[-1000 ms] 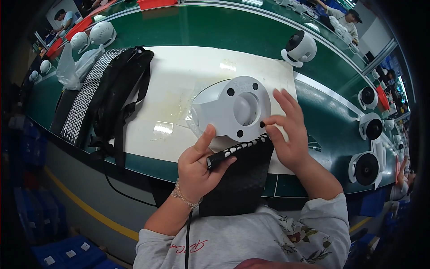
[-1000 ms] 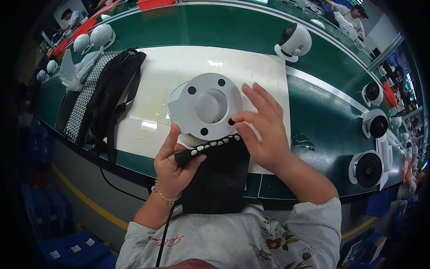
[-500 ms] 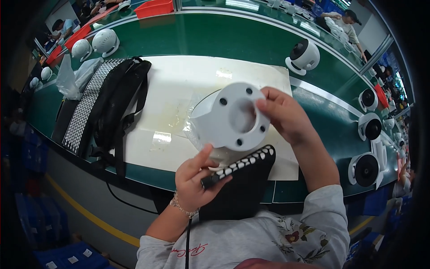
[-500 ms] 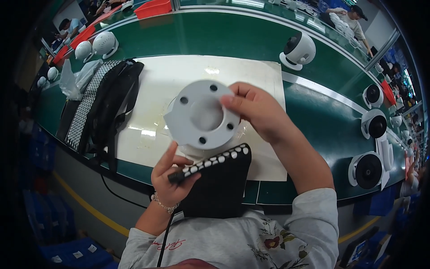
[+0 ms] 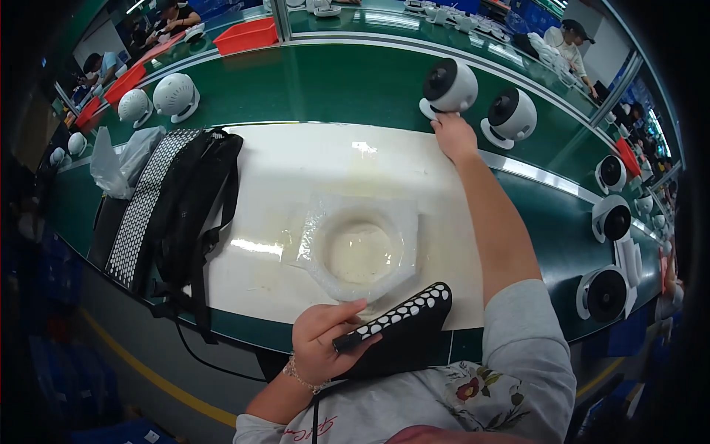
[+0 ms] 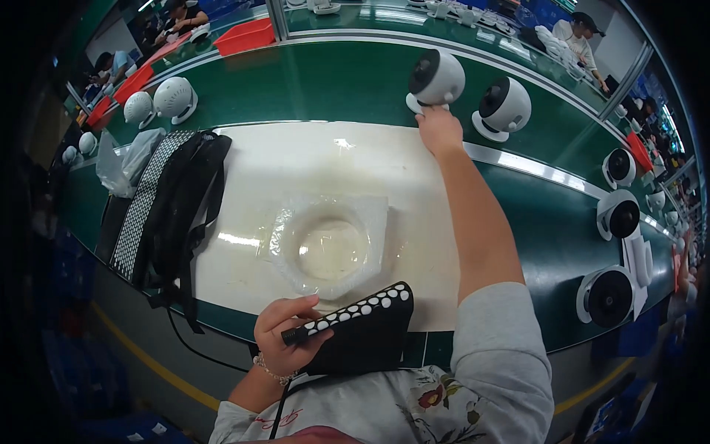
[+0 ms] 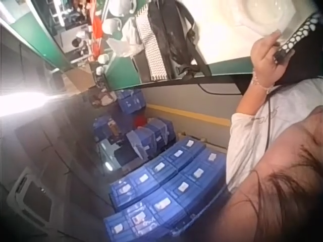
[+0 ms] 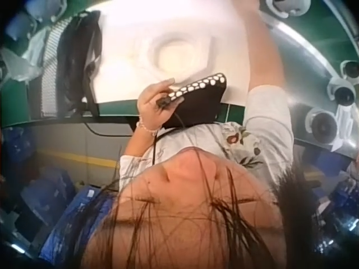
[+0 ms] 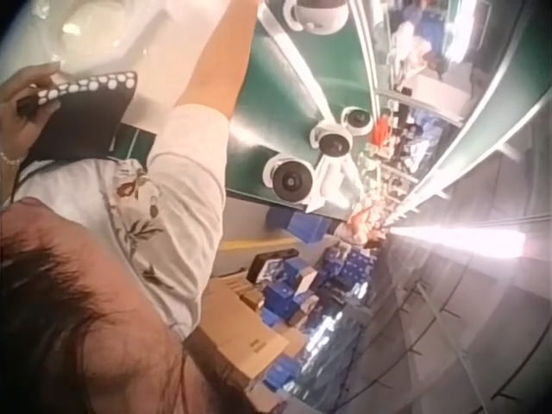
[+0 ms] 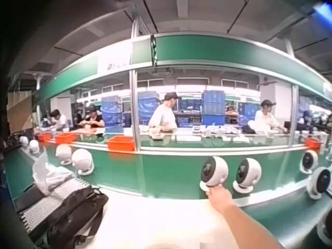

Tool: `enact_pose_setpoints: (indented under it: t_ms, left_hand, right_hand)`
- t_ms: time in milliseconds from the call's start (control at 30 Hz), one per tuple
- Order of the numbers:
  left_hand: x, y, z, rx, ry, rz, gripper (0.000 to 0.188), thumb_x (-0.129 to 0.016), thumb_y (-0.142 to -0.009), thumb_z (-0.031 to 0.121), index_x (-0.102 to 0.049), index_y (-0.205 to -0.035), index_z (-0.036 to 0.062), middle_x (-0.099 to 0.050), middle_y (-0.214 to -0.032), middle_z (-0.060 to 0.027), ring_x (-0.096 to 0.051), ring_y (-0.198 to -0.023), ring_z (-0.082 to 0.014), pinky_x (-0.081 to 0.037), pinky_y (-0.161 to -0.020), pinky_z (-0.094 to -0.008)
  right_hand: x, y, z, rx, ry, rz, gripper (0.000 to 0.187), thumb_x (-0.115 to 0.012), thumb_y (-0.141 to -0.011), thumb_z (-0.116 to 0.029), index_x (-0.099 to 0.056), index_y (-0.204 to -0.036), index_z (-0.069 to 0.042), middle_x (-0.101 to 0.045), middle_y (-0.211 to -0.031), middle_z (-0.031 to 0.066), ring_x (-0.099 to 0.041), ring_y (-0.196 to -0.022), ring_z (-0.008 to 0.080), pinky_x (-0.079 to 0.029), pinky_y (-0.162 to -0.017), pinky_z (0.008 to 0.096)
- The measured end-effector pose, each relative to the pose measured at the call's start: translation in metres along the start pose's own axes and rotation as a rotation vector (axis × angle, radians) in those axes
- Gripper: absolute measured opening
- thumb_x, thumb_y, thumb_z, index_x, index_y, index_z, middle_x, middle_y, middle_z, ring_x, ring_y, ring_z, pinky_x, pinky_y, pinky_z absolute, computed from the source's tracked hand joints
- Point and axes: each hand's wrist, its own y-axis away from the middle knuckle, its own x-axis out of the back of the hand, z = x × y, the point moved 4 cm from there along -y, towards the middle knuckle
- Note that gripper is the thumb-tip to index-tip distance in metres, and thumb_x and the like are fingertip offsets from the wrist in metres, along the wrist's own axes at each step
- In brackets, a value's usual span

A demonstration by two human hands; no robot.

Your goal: Assembling and inspecting spherical camera housings on a factory assembly line.

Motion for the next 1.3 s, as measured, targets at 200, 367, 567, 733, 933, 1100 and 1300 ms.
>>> enact_pose_setpoints:
  t_ms: [200, 367, 567, 733, 933, 1100, 1300]
  left_hand:
    - [-0.001, -0.003, -0.002, 0.062, -0.007, -0.013, 0.029, -0.077, -0.055, 0.009, -0.053, -0.070, 0.0046, -0.062, -0.097, -0.0086, -0.060, -0.066, -0.0171, -0.045, -0.055, -0.0270]
    - [0.001, -0.002, -0.003, 0.091, 0.004, 0.006, 0.026, -0.077, -0.055, 0.010, -0.053, -0.065, 0.0047, -0.063, -0.093, -0.0073, -0.060, -0.063, -0.0173, -0.045, -0.054, -0.0270]
    - [-0.001, -0.003, 0.000, 0.121, 0.008, -0.036, 0.023, -0.076, -0.061, 0.009, -0.057, -0.070, -0.0004, -0.062, -0.091, -0.0102, -0.060, -0.070, -0.0178, -0.048, -0.062, -0.0255]
    - [0.001, 0.003, -0.001, 0.111, 0.017, 0.007, 0.023, -0.075, -0.059, 0.004, -0.058, -0.073, 0.0008, -0.062, -0.090, -0.0082, -0.059, -0.071, -0.0173, -0.048, -0.062, -0.0256]
    - [0.000, 0.001, 0.001, 0.044, -0.010, 0.024, 0.023, -0.076, -0.059, 0.008, -0.059, -0.075, 0.0029, -0.062, -0.086, -0.0062, -0.059, -0.070, -0.0171, -0.047, -0.061, -0.0251]
    - [-0.002, -0.003, 0.003, 0.046, -0.005, 0.033, 0.025, -0.077, -0.059, 0.008, -0.058, -0.075, 0.0025, -0.058, -0.072, -0.0058, -0.056, -0.059, -0.0181, -0.044, -0.054, -0.0266]
    - [-0.001, -0.001, 0.001, 0.026, 0.002, 0.019, 0.022, -0.075, -0.060, 0.011, -0.055, -0.069, 0.0047, -0.059, -0.071, -0.0064, -0.058, -0.061, -0.0215, -0.045, -0.052, -0.0297]
  right_hand:
    - [0.010, 0.021, 0.069, -0.488, 0.174, -0.096, 0.045, -0.042, -0.086, -0.039, -0.046, -0.122, -0.014, -0.044, -0.126, 0.0112, -0.040, -0.117, 0.0278, -0.028, -0.097, 0.0457]
    - [0.042, 0.038, 0.101, -0.555, 0.266, -0.065, 0.043, -0.049, -0.084, -0.038, -0.048, -0.118, -0.012, -0.047, -0.121, 0.0137, -0.043, -0.113, 0.0263, -0.026, -0.096, 0.0478]
    - [0.098, 0.051, 0.091, -0.203, 0.212, 0.453, 0.028, -0.055, -0.083, -0.024, -0.054, -0.106, -0.009, -0.059, -0.096, 0.0166, -0.058, -0.082, 0.0297, -0.045, -0.071, 0.0345]
    - [0.180, 0.076, -0.024, -0.152, -0.523, 0.383, 0.032, -0.057, -0.083, -0.023, -0.052, -0.110, -0.007, -0.061, -0.095, 0.0099, -0.058, -0.074, 0.0150, -0.045, -0.066, 0.0262]
    - [0.171, 0.103, -0.131, -0.003, -1.478, -0.349, 0.030, -0.059, -0.082, -0.012, -0.054, -0.110, -0.002, -0.057, -0.098, 0.0045, -0.054, -0.083, 0.0080, -0.045, -0.072, 0.0203]
    - [0.162, 0.117, -0.160, 0.125, -1.132, -0.334, 0.035, -0.063, -0.077, -0.018, -0.056, -0.108, -0.003, -0.054, -0.096, 0.0083, -0.051, -0.090, 0.0167, -0.041, -0.079, 0.0263]
    - [0.205, 0.173, -0.169, 0.611, -0.650, 0.106, 0.022, -0.065, -0.072, -0.018, -0.062, -0.091, -0.008, -0.054, -0.097, 0.0072, -0.046, -0.100, 0.0241, -0.036, -0.086, 0.0336]
